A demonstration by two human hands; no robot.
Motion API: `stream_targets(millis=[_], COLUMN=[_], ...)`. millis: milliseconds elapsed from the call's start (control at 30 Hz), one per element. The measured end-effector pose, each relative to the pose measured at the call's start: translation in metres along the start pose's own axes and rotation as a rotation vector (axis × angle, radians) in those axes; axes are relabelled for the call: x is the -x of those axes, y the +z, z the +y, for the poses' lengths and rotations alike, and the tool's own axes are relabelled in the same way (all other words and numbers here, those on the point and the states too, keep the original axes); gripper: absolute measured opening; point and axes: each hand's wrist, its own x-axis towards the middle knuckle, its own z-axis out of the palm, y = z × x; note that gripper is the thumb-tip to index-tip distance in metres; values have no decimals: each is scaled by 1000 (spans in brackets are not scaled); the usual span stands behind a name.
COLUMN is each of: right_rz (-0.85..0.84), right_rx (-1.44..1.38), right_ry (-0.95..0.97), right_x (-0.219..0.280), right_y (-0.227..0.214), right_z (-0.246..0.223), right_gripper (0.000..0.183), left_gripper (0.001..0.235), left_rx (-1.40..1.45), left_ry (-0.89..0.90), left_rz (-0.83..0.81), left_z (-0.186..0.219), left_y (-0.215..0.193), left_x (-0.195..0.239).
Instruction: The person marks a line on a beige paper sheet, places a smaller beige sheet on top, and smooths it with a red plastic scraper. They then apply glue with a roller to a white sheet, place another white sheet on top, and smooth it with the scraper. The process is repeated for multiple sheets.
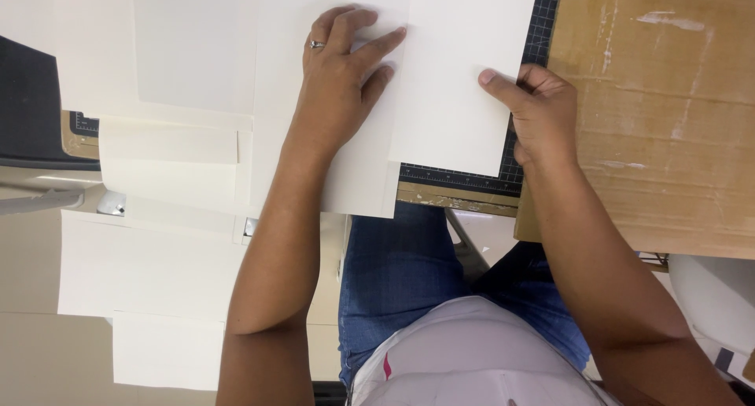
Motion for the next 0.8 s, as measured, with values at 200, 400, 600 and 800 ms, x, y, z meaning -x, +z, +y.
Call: stream_targets(millis=[200, 400, 600, 800], right_rz=[1, -6, -17, -6], right_rx=[16, 18, 0, 3], right_ry=[-15, -28, -47, -28], right_x=[-3, -1, -5, -2], right_y=[-1, -1, -3, -1], right_z=[3, 2, 7, 4], right_gripper=[19, 19, 19, 20], left_gripper=[47, 55, 53, 48], left_rx=[44, 48, 57, 61], left_ry=[-26, -38, -46, -41], left_rz=[-35, -54, -51, -42], left_z=[4, 5, 8, 9], left_y=[-5, -6, -7, -8], left_x=[0, -1, -2, -2])
